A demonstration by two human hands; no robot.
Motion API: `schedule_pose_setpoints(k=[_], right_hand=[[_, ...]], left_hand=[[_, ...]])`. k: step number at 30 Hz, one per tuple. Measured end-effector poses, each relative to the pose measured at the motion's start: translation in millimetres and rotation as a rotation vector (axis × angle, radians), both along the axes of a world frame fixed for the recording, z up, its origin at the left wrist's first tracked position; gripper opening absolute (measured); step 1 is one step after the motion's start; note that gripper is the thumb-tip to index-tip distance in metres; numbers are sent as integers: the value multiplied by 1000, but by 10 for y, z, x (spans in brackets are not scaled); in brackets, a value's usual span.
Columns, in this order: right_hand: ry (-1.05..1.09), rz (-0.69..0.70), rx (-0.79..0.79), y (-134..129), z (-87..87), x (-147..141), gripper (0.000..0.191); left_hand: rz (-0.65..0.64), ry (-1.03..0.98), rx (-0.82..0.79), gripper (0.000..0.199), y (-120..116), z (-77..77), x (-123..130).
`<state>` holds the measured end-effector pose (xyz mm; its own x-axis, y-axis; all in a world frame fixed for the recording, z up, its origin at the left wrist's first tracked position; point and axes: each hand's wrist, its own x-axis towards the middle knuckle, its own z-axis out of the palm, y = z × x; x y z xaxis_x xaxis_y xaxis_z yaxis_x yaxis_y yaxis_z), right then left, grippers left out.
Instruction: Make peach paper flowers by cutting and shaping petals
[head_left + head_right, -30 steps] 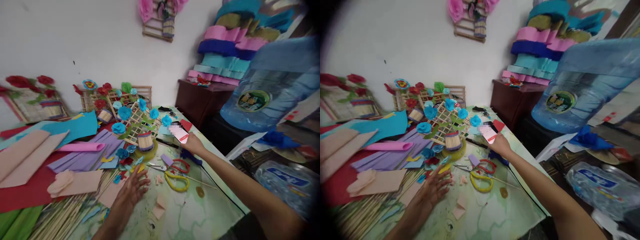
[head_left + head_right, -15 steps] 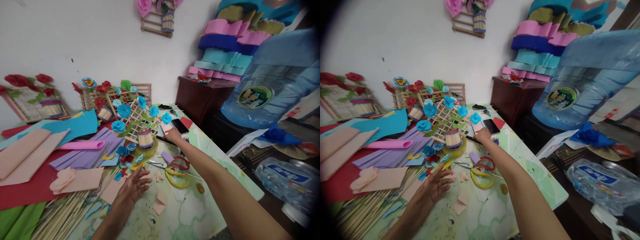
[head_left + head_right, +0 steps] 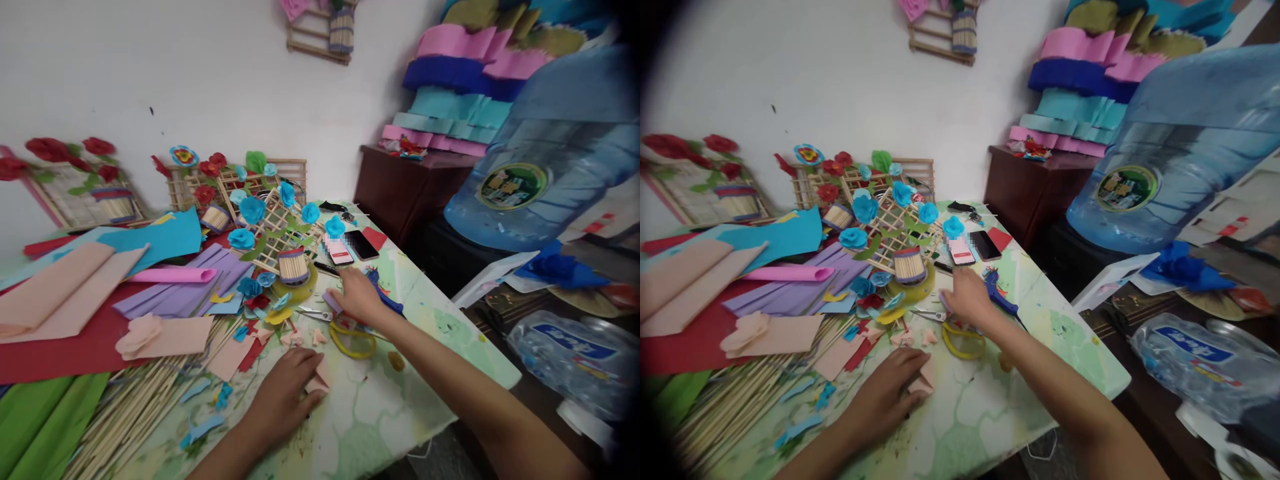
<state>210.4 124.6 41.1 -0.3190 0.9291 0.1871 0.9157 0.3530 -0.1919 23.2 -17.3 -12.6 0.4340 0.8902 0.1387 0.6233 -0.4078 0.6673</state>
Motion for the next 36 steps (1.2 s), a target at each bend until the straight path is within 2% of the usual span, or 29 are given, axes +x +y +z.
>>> schedule_pose_setpoints(k=[2, 4, 6, 8, 11, 15, 21, 25, 28, 31, 33, 36], right_hand=[[56, 193, -32, -438, -70, -4, 33], [101, 326, -102, -796, -178, -23, 23], [147, 347, -142, -1027, -296, -54, 19], [167, 344, -152, -1138, -399, -89, 13], [173, 340, -110, -1164, -492, -119, 13], [161, 348, -75, -1101, -531, -80, 13], [13, 277, -37, -989, -567, 15, 20], [-62, 202, 7, -874, -552, 105, 21], [-40, 146, 33, -797, -469, 132, 21], [56, 177, 48, -819, -334, 0, 19], [222, 243, 25, -886, -272, -180, 19], [324, 330, -27, -969, -309, -479, 31]], left_hand=[[2, 29, 17, 43, -1, -2, 43], [3, 29, 24, 30, 9, -4, 65], [5, 25, 31, 21, 21, -5, 72], [5, 25, 44, 19, 28, -4, 71], [3, 19, 66, 20, 21, 16, 67], [2, 25, 91, 20, -22, 73, 54], [75, 29, 127, 19, -50, 105, -2], [144, 18, 154, 19, -20, 77, -54], [203, 13, 144, 16, 4, 67, -81], [245, 41, 140, 12, 29, 66, -102], [250, 56, 153, 11, 49, 59, -129], [251, 72, 144, 11, 74, 41, -206]])
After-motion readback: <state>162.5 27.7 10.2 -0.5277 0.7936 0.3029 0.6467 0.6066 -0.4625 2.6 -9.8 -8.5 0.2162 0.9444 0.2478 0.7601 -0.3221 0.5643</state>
